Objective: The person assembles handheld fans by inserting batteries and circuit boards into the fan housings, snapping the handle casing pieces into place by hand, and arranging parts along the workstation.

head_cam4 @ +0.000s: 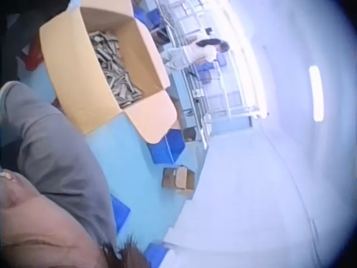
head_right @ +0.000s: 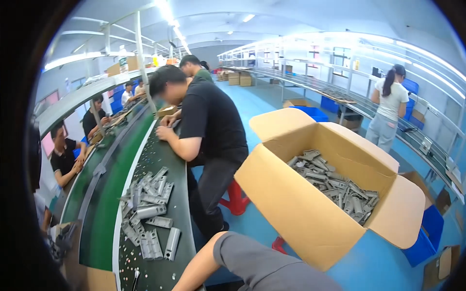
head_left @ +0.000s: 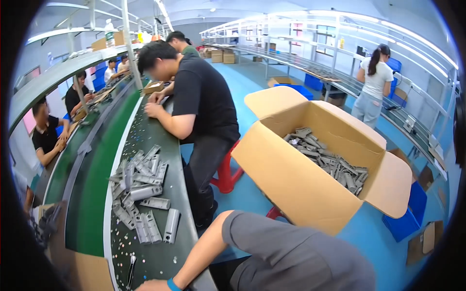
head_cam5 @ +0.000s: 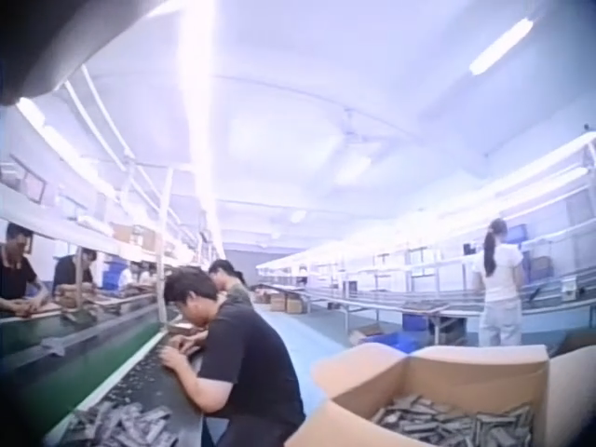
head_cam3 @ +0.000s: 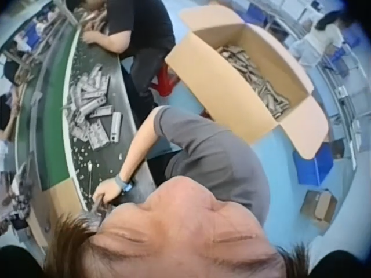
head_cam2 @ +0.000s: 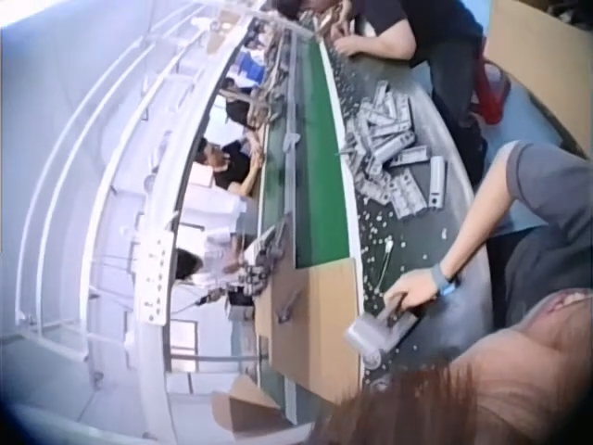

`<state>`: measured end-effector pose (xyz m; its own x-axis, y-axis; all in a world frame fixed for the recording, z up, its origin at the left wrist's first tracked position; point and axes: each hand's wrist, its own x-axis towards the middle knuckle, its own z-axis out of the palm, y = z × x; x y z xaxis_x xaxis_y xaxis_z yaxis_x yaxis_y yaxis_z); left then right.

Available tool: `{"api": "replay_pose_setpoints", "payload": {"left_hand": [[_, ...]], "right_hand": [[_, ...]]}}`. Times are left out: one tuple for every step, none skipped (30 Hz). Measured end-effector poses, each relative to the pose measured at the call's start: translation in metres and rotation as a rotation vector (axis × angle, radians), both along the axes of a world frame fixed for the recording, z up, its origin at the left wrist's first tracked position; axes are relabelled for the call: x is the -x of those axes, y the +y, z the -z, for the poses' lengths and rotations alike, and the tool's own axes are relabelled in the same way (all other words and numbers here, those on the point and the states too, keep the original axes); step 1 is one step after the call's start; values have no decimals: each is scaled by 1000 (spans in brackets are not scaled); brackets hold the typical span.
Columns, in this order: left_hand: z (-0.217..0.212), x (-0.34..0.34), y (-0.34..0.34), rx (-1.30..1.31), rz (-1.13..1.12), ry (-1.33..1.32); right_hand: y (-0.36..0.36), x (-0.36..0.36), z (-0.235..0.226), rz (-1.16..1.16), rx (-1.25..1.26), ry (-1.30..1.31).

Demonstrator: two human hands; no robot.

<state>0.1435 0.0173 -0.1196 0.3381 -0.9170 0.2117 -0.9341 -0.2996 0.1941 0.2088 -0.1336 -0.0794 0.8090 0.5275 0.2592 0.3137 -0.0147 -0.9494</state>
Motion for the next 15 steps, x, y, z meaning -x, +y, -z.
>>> {"api": "replay_pose_setpoints", "payload": {"left_hand": [[-10,-3,-14,-8,-5,-3],[-19,-4,-23,-20,-32,-6],[-27,-5,-26,-31,-81,-14],[-35,-5,-27,-43,-137,-23],[-45,-8,-27,-58,-199,-40],[-54,-8,-25,-75,-261,-51],[-63,-6,-22,-91,-326,-61],[-72,-3,-19,-111,-389,-62],[-79,4,-18,-127,-454,-57],[-85,10,-16,-144,-522,-48],[-92,17,-17,-162,-591,-35],[-96,23,-16,-186,-660,-14],[-99,30,-15,-211,-732,11],[-103,43,-14,-247,-813,47],[-107,60,-4,-287,-897,88]], "right_hand": [[6,-1,9,2,-29,-129],[8,-1,11,-13,62,-145],[7,-1,8,-40,50,-153],[1,3,5,-100,66,-122],[-2,2,5,-165,80,-101],[-1,3,8,-207,94,-62],[0,5,8,-242,116,-94],[4,7,9,-292,116,-102],[7,9,9,-344,119,-104],[12,12,5,-391,104,-98],[16,14,-1,-500,152,-110],[23,17,-2,-609,193,-119],[29,16,13,-606,154,-166],[38,23,29,-610,103,-200],[20,26,3,-548,-82,-101]]}}
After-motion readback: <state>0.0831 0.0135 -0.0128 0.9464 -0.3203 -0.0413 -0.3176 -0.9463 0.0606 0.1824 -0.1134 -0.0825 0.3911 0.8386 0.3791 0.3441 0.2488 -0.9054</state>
